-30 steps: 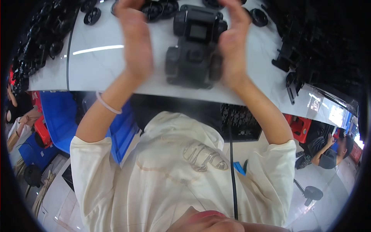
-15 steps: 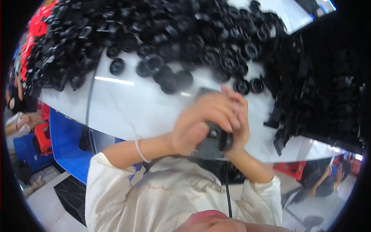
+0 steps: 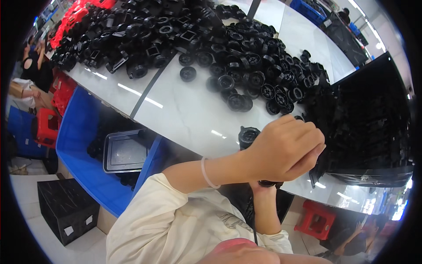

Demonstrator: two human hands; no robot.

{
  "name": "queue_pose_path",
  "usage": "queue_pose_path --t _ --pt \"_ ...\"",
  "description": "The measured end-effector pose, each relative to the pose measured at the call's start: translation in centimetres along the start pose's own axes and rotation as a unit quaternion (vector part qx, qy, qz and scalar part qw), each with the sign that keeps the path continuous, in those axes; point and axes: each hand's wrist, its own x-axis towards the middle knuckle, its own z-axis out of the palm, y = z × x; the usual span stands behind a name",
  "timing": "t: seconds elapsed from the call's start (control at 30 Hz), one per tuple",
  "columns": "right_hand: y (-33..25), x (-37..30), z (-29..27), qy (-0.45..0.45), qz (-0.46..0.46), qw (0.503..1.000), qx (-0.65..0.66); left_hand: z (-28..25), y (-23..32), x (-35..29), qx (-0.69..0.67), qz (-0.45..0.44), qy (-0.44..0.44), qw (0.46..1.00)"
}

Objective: The person assembles toy vehicle chassis by attaching wheels to plastic chassis frames by hand and placing each assembled chassis onto a pile.

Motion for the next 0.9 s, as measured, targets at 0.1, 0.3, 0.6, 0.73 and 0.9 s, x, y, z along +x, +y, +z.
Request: queue_pose_path --t 0.1,0.3,0.6,0.73,0.9 --pt "0.2 -0.5 -0.3 0.004 -0.035 0.925 -0.378 -1.7 0.7 -1.1 0.139 0.03 -0.047 0.989" --pt "-6.3 1.0 3.0 0.009 -0.03 0.999 0.003 -3.9 0.0 -7.6 0.069 0.052 -0.152 0.985" --pt "-8.1 0.5 4.7 0.004 0.156 0.948 0.277 -13.4 -2.5 -3.5 -0.03 -0.201 -0.123 0.971" --pt "-6.5 0.5 1.1 0.05 0.115 0.979 0.161 -20.7 -6.7 5.4 0.007 -0.199 0.163 0.966" --pt "-6.5 0.1 0.3 0.046 0.107 0.984 0.134 -35.6 -19.6 12.4 0.524 0.004 0.278 0.805"
